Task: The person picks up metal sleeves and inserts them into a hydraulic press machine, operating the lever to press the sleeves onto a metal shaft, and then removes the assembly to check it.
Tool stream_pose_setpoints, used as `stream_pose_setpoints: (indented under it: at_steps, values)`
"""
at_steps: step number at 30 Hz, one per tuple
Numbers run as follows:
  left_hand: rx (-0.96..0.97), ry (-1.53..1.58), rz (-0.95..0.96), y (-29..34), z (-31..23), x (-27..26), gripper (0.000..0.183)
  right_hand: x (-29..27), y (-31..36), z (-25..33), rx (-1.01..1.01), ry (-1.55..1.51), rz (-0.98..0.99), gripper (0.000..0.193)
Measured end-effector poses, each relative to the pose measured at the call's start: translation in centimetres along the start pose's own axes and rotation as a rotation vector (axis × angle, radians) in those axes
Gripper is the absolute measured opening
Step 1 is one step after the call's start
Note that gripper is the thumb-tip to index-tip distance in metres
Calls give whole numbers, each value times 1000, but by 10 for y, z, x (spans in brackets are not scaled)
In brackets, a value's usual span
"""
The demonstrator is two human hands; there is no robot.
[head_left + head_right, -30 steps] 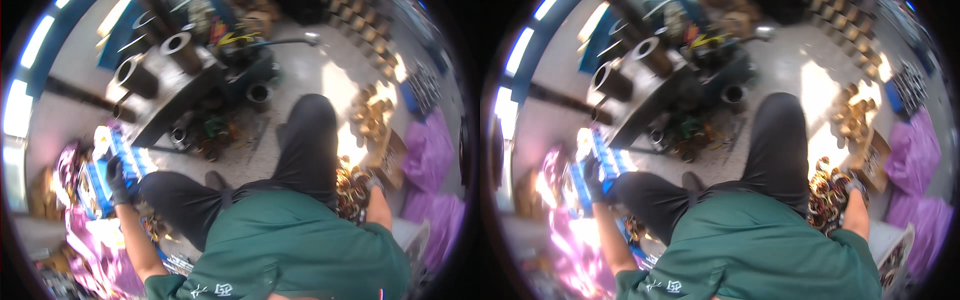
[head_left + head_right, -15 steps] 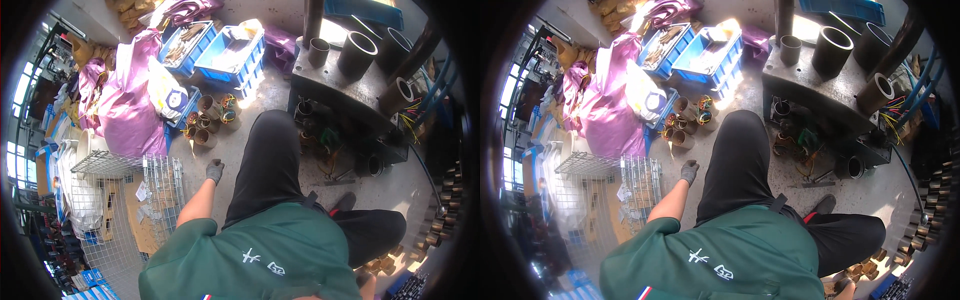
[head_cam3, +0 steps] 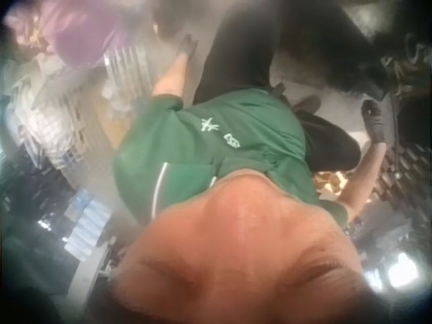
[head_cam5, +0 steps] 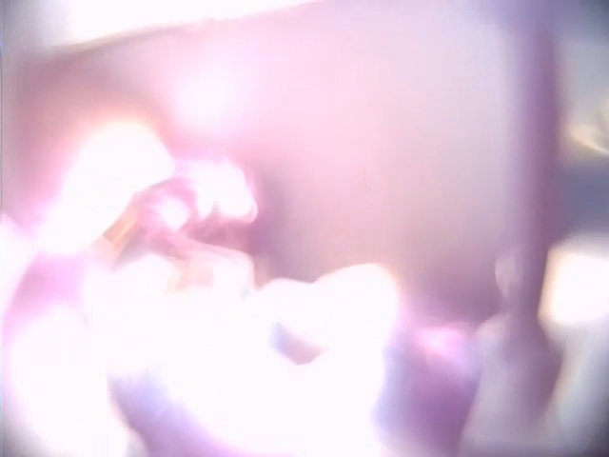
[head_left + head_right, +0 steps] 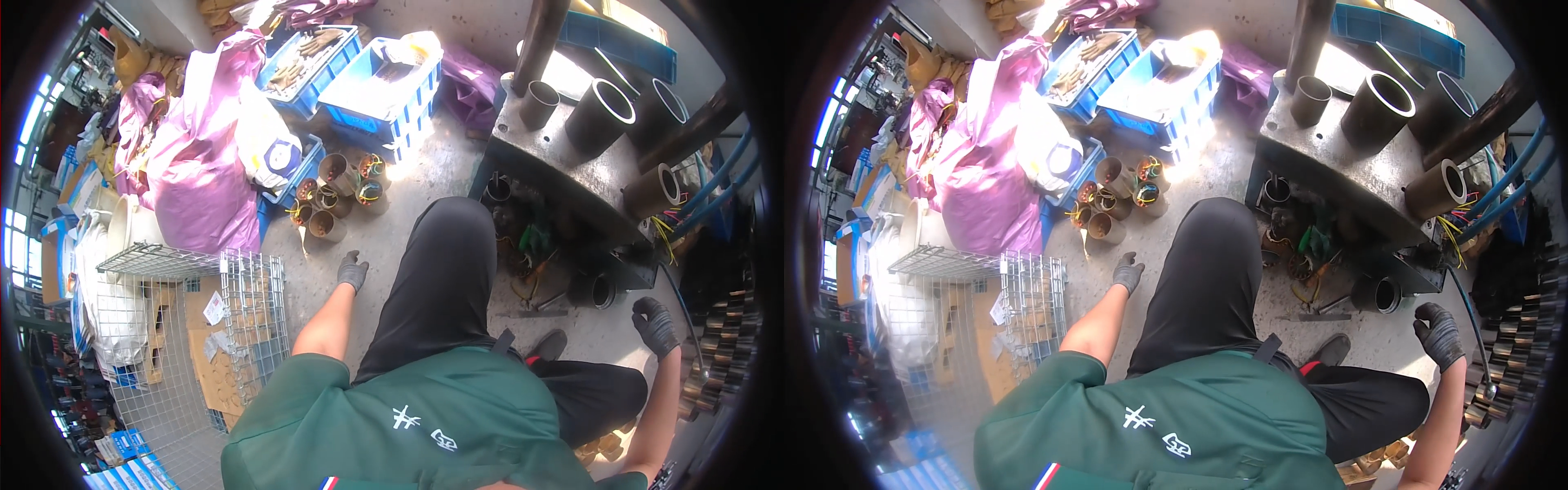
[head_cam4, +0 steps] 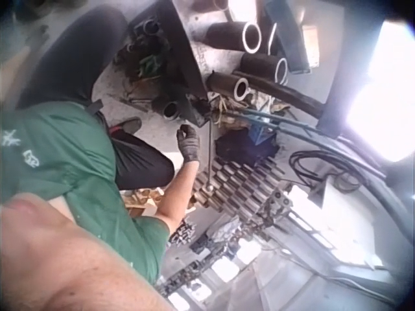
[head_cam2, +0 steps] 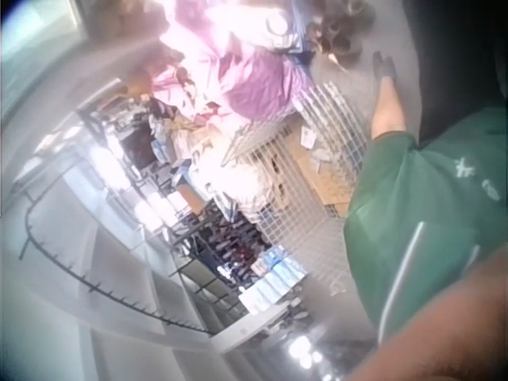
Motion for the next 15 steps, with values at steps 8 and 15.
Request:
stream_pose_setpoints:
  at_steps: [8,15]
  values:
    - [-30,83,33,-62,-110,-6,75,43,-53,91,-27,47,426,33]
    - [16,6,107,-89,-159,-15,74,45,-53,59,208,54,472,38]
Point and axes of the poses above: each hand's wrist, its own y-axis away from the middle knuckle, its own x-axis out of the palm, z = x × y, the point moved 1 cm from there along -y, towards the middle knuckle, and after that the axes turned 9 degrees about -x, right-handed, at the moved point
